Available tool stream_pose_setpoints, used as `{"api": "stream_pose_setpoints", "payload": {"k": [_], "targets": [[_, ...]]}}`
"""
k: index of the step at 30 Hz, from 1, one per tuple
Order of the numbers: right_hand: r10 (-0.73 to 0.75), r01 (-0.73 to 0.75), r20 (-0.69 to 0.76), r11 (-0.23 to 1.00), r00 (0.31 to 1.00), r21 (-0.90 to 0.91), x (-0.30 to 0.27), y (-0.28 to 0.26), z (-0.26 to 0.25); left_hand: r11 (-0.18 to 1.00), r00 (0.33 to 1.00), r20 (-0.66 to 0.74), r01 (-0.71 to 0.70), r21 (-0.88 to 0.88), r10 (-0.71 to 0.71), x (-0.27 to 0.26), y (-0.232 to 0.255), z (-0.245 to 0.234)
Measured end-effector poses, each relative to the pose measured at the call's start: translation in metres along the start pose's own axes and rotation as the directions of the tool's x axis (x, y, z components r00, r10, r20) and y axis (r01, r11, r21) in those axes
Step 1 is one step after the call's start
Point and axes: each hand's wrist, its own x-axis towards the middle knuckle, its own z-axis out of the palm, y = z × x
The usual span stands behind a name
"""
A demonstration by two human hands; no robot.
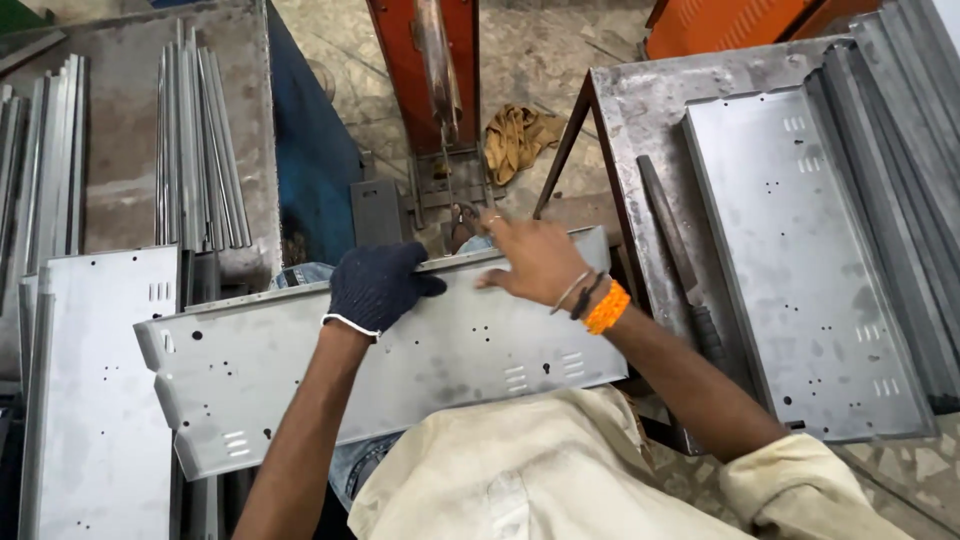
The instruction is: The recorder is using a spot welding machine to join thin metal strips to larger metal sheets.
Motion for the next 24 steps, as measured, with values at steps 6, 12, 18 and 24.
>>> {"api": "stream_pose_setpoints", "payload": {"k": [6,12,18,24], "targets": [[-0.213,0.218,-0.087,0.975,0.973,0.048,0.010,0.005,0.034,0.999,0.999,0.009,0.035,0.000,-0.035,-0.002,0.006,-0.009],[-0.035,0.034,-0.068,0.999,0.997,-0.020,-0.044,0.082,-0.023,0.997,0.988,-0.146,-0.059,-0.047,0.052,-0.012,-0.002,-0.013],[0.526,-0.506,0.063,0.839,0.848,-0.203,-0.145,0.167,-0.067,0.996,0.976,-0.216,-0.045,-0.078,0.028,-0.022,-0.021,0.014],[0.291,-0.275,-0.116,0.952,0.950,0.138,-0.144,0.122,0.013,0.996,0.972,-0.234,-0.021,-0.089,-0.001,-0.023,-0.030,0.026]]}}
